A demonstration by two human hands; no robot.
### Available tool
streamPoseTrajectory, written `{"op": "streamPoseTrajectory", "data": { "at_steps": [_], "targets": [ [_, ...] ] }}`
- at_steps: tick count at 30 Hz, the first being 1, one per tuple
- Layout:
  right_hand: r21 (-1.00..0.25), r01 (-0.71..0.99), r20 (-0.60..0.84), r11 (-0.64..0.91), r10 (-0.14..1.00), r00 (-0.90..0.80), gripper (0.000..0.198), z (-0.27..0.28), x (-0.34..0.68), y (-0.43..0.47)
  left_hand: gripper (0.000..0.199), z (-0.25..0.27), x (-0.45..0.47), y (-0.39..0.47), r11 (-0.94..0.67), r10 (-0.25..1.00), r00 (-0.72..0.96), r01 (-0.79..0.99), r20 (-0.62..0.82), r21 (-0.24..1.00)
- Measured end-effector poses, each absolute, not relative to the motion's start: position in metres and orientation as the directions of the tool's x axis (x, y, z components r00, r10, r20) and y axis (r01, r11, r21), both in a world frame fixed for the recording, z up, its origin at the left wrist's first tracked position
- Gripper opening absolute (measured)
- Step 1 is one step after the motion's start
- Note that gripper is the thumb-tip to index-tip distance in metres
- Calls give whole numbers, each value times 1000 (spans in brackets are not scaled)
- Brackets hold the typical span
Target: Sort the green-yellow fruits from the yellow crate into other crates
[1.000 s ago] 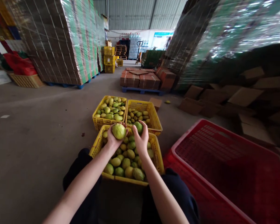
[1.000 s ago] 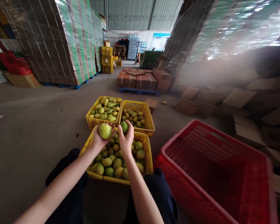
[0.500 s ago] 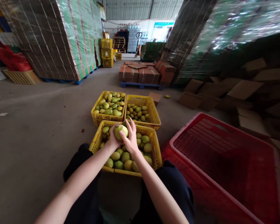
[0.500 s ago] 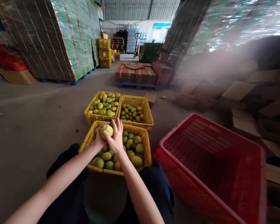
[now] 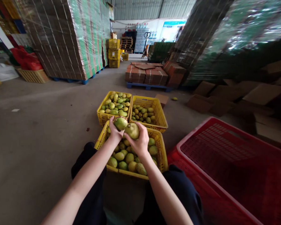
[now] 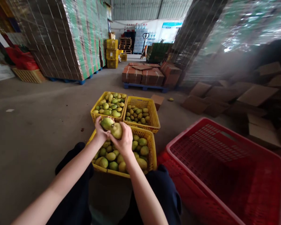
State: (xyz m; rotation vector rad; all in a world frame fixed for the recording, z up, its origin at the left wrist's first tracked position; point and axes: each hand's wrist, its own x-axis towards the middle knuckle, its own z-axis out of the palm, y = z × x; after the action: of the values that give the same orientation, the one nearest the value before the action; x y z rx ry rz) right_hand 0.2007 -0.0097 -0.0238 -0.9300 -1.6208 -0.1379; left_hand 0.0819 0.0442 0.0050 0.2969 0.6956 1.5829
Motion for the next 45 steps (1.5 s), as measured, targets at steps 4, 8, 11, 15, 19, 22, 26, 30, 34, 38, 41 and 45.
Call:
{"op": "streamPoseTrajectory", "data": {
  "at_steps": [4,8,11,15,19,22,26,30,34,38,41,45],
  "targets": [
    [-472,591,844,654,529,88,66,-21,212,0,46,11,76,42,-322,917,-392,-609,77,725],
    [-467,546,844,695,534,42,64,-30,206,3,46,5,78,37,-494,848,-396,-353,352,794],
    [-487,534,829,691,559,32,63,-33,203,3,45,0,79,35,-541,814,-387,-238,432,807],
    [-514,506,815,692,578,37,61,-30,206,2,42,0,79,33,-545,815,-362,-212,453,811],
    [-648,436,731,624,671,127,58,-24,204,0,41,6,79,36,-446,866,-362,-246,346,860],
    [-856,262,510,446,809,292,52,-21,197,0,43,12,77,41,-41,980,-188,-507,-64,861],
    [-947,-302,-23,114,909,415,43,-20,191,9,27,13,72,43,445,860,131,-668,-494,597],
    [-635,-751,-427,-179,892,148,37,-18,196,16,20,8,67,42,484,823,162,-701,-544,523],
    [-423,-881,-531,-213,846,51,30,-11,208,11,28,0,63,45,505,820,208,-702,-534,503],
    [-387,-904,-573,-181,815,82,24,-5,220,3,32,-28,62,39,619,754,183,-519,-631,589],
    [-362,-915,-618,-178,781,92,16,-1,230,-4,24,-65,61,20,709,695,158,-315,-702,631],
    [-321,-934,-671,-155,733,109,14,5,248,-15,15,-113,49,-4,721,687,118,12,-717,692]
  ]
}}
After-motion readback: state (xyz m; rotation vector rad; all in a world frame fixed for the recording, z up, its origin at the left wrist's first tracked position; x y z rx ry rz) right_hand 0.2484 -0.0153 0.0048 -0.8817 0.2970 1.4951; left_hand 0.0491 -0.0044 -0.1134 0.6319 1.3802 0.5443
